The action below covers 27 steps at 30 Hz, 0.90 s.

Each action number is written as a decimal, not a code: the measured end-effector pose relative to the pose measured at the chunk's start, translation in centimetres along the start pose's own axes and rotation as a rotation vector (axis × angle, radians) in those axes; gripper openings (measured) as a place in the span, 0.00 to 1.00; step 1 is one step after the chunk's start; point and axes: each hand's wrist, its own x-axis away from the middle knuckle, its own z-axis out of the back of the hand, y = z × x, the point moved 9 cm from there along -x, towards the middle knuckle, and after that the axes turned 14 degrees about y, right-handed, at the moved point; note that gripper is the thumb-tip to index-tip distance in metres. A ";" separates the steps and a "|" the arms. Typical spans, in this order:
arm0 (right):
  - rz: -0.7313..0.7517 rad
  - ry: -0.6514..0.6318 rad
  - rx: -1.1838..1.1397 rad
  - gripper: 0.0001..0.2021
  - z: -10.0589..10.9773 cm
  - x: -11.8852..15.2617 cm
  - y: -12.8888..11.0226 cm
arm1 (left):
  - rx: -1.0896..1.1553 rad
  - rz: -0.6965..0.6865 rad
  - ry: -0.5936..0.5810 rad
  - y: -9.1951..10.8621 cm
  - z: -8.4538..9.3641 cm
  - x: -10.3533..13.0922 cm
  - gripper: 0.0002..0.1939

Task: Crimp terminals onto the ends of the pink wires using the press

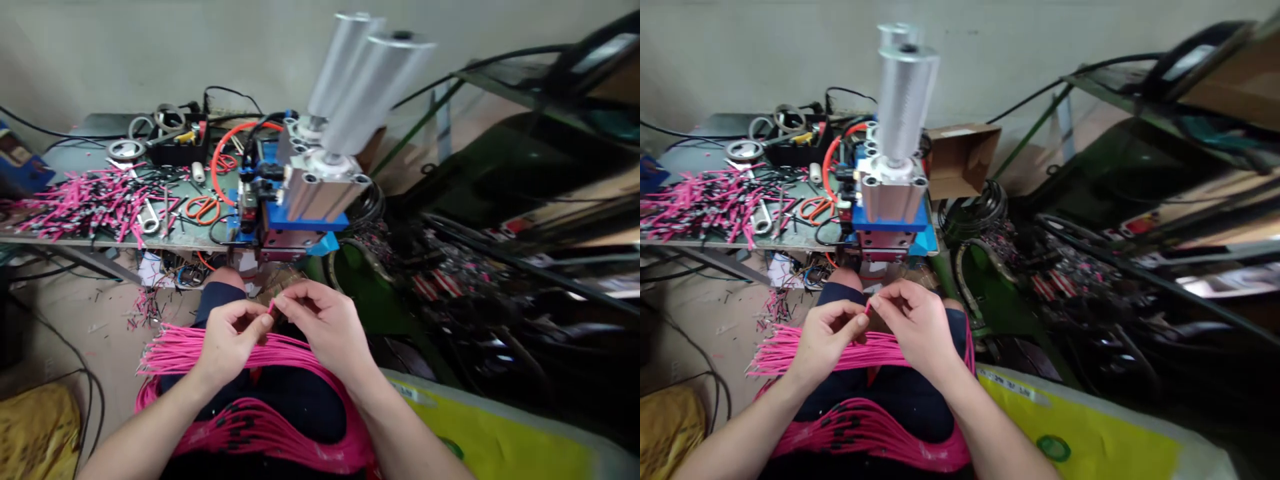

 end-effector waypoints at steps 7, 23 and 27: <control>0.244 -0.243 0.195 0.02 -6.5 0.1 -4.9 | 0.136 -0.102 0.382 -5.1 6.2 1.3 0.19; 0.282 -0.145 0.847 0.21 -30.6 -14.0 -8.5 | -0.006 -0.245 0.397 -9.1 8.9 0.2 0.17; 0.298 -0.038 0.789 0.19 -28.2 -13.6 -11.6 | -0.014 -0.262 0.381 -9.4 9.1 -0.3 0.18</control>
